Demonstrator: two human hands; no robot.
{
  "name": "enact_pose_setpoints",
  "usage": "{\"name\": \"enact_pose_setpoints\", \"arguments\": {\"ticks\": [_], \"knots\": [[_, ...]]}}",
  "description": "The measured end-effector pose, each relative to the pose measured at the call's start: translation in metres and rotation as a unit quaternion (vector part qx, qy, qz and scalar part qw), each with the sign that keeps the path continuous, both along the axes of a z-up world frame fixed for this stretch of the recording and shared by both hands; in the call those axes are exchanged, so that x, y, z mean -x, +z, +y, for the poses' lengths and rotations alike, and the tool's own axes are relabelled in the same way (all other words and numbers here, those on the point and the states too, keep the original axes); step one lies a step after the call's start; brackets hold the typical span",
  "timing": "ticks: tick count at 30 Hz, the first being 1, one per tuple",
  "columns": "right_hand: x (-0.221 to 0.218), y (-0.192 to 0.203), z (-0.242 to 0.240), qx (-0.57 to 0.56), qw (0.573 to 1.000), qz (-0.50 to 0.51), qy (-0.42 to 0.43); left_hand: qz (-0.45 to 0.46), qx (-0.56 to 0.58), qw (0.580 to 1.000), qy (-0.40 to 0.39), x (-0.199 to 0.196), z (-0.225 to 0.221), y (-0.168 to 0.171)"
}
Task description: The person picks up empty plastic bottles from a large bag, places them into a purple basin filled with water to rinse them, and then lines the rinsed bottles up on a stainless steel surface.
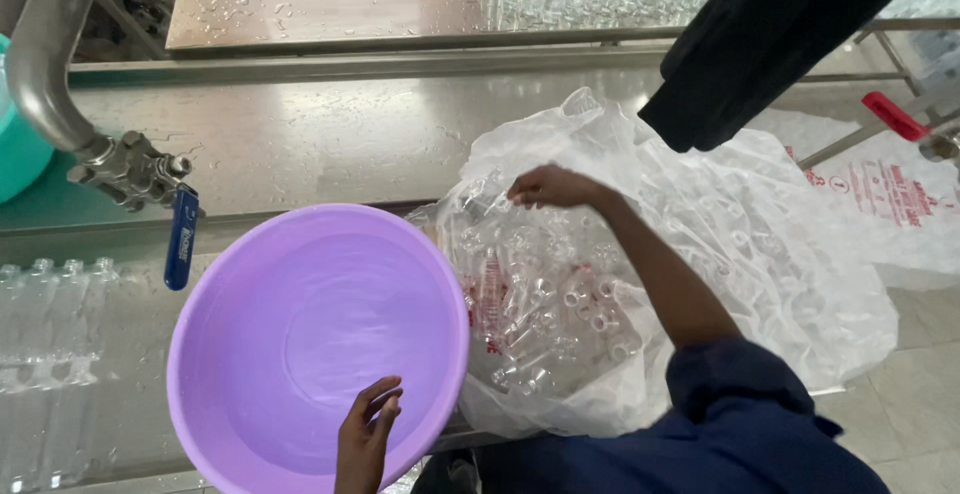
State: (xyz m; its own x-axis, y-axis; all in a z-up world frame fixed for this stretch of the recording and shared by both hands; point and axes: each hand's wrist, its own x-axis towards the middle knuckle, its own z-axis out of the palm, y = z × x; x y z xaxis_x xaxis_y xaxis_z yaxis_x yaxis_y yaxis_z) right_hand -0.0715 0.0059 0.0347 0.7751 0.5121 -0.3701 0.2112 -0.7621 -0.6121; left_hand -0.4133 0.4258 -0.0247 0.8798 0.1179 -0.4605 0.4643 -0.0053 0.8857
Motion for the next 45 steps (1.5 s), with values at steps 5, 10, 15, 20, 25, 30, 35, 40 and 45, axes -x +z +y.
{"name": "enact_pose_setpoints", "arguments": {"ticks": [5, 10, 15, 20, 25, 30, 35, 40, 45], "knots": [[-0.154, -0.073, -0.136, -0.173, 0.946, -0.085, -0.260, -0.076, 0.007, 0.995, 0.061, 0.018, 0.003, -0.024], [-0.184, -0.088, -0.110, 0.067, 0.950, -0.141, -0.272, -0.068, 0.016, 0.995, 0.073, 0.020, -0.029, -0.025], [-0.088, -0.050, -0.030, 0.035, 0.961, -0.257, -0.091, -0.016, 0.197, 0.979, 0.053, -0.016, -0.091, -0.026], [-0.046, -0.042, -0.011, -0.013, 0.993, -0.005, -0.117, -0.080, 0.067, 0.990, -0.099, -0.165, -0.138, 0.021], [-0.053, -0.037, -0.032, 0.005, 0.998, 0.060, 0.010, -0.163, -0.155, 0.943, -0.248, -0.316, -0.178, -0.057], [-0.079, -0.062, -0.044, 0.056, 0.989, 0.091, 0.100, -0.087, -0.150, 0.936, -0.305, -0.372, -0.209, -0.108], [-0.096, -0.100, -0.037, 0.059, 0.991, 0.078, 0.088, -0.140, -0.177, 0.909, -0.351, -0.372, -0.226, -0.117], [-0.078, -0.113, -0.044, 0.028, 0.997, 0.051, 0.056, -0.188, -0.150, 0.915, -0.324, -0.355, -0.242, -0.124], [-0.023, -0.056, -0.036, -0.084, 0.996, -0.028, 0.002, -0.296, -0.174, 0.916, -0.208, -0.320, -0.248, -0.079]]}}
